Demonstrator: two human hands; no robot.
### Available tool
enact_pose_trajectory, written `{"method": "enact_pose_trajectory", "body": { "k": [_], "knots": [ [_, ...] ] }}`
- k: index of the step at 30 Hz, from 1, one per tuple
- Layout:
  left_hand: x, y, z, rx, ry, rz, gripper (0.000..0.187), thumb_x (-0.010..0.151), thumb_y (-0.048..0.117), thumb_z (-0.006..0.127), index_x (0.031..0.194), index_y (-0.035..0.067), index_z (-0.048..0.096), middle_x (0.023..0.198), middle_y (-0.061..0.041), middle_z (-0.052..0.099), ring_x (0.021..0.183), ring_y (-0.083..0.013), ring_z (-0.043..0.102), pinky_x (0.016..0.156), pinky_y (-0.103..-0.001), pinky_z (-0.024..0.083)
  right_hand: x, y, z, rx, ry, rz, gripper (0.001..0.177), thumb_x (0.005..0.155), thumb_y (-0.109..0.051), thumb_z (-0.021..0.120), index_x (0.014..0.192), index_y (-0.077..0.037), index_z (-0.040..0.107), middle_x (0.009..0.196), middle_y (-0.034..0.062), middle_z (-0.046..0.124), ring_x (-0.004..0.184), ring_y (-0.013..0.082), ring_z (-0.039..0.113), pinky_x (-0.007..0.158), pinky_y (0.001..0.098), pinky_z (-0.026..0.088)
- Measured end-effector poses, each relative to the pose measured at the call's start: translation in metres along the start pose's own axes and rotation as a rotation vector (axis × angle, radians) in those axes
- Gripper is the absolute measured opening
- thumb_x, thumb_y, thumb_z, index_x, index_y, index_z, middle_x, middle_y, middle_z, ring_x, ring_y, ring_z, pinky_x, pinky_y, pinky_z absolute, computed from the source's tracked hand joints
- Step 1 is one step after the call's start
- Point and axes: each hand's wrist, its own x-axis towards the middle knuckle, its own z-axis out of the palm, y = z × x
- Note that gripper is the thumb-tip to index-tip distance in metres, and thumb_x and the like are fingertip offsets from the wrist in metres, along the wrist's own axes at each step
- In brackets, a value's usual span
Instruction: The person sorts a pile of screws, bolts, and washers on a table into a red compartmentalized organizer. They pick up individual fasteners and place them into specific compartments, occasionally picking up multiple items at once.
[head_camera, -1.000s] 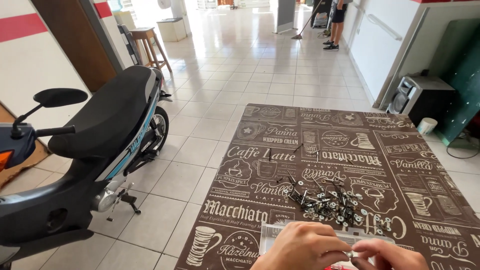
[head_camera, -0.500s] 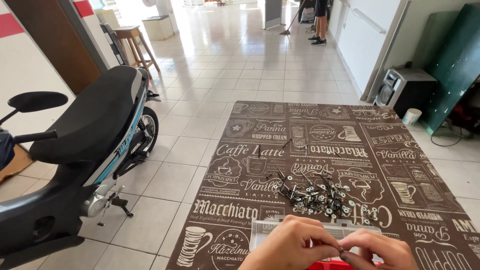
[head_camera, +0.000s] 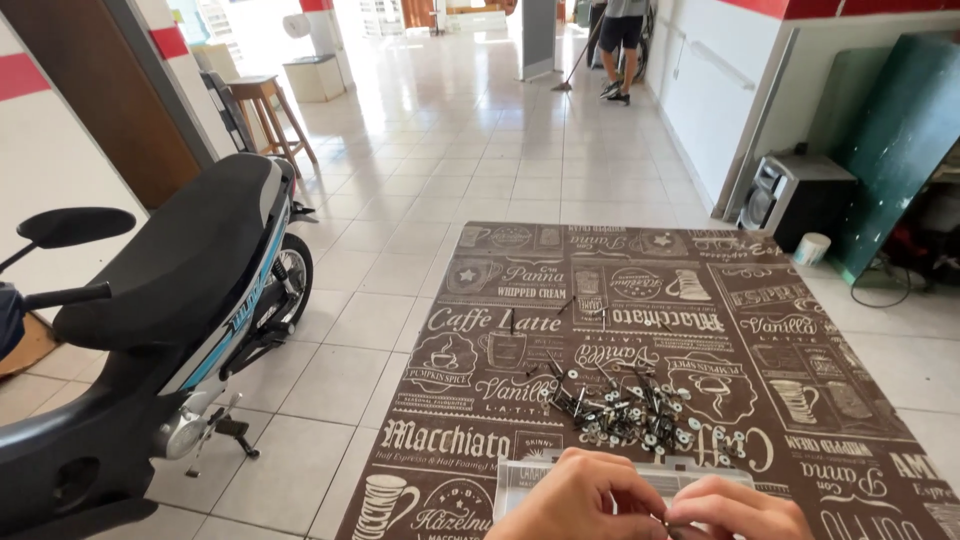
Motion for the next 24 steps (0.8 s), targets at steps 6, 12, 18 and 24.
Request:
{"method": "enact_pose_trajectory", "body": {
  "k": [6, 12, 18, 24],
  "knots": [
    [0.002, -0.006, 0.002, -0.032, -0.010, -0.092, 0.010, 0.095, 0.012, 0.074, 0.104, 0.011, 0.075, 0.092, -0.002, 0.067, 0.081, -0.0089, 0.059, 0.075, -0.022, 0.050, 0.001, -0.004, 0.011, -0.067, 0.095, -0.014, 0.015, 0.082, -0.029, 0.072, 0.074, -0.024, 0.084, 0.073, -0.0120, 0.083, 0.049, -0.0005, 0.062, 0.043, 0.0167, 0.042],
    [0.003, -0.014, 0.004, 0.015, 0.011, -0.005, 0.010, 0.095, 0.010, 0.074, 0.105, 0.008, 0.073, 0.095, -0.005, 0.067, 0.081, -0.0123, 0.060, 0.076, -0.023, 0.051, -0.003, 0.001, 0.016, -0.073, 0.107, 0.092, 0.016, 0.079, -0.027, 0.072, 0.069, -0.025, 0.084, 0.069, -0.0126, 0.083, 0.046, 0.0049, 0.051, 0.044, 0.0200, 0.039],
    [0.005, -0.026, 0.006, 0.062, 0.044, 0.065, 0.009, 0.095, 0.008, 0.075, 0.103, 0.008, 0.074, 0.092, -0.005, 0.066, 0.079, -0.0127, 0.059, 0.076, -0.026, 0.051, -0.003, 0.003, 0.017, -0.020, 0.109, 0.122, 0.018, 0.079, -0.028, 0.071, 0.070, -0.023, 0.086, 0.066, -0.0107, 0.084, 0.045, 0.0062, 0.050, 0.044, 0.0204, 0.040],
    [0.005, -0.023, 0.005, 0.112, 0.046, 0.102, 0.006, 0.094, 0.008, 0.075, 0.100, 0.007, 0.073, 0.098, -0.007, 0.070, 0.083, -0.0165, 0.065, 0.080, -0.028, 0.054, -0.004, 0.006, 0.017, 0.000, 0.084, 0.168, 0.015, 0.076, -0.028, 0.074, 0.067, -0.022, 0.085, 0.061, -0.0098, 0.081, 0.043, 0.0086, 0.047, 0.043, 0.0232, 0.038]
  ]
}}
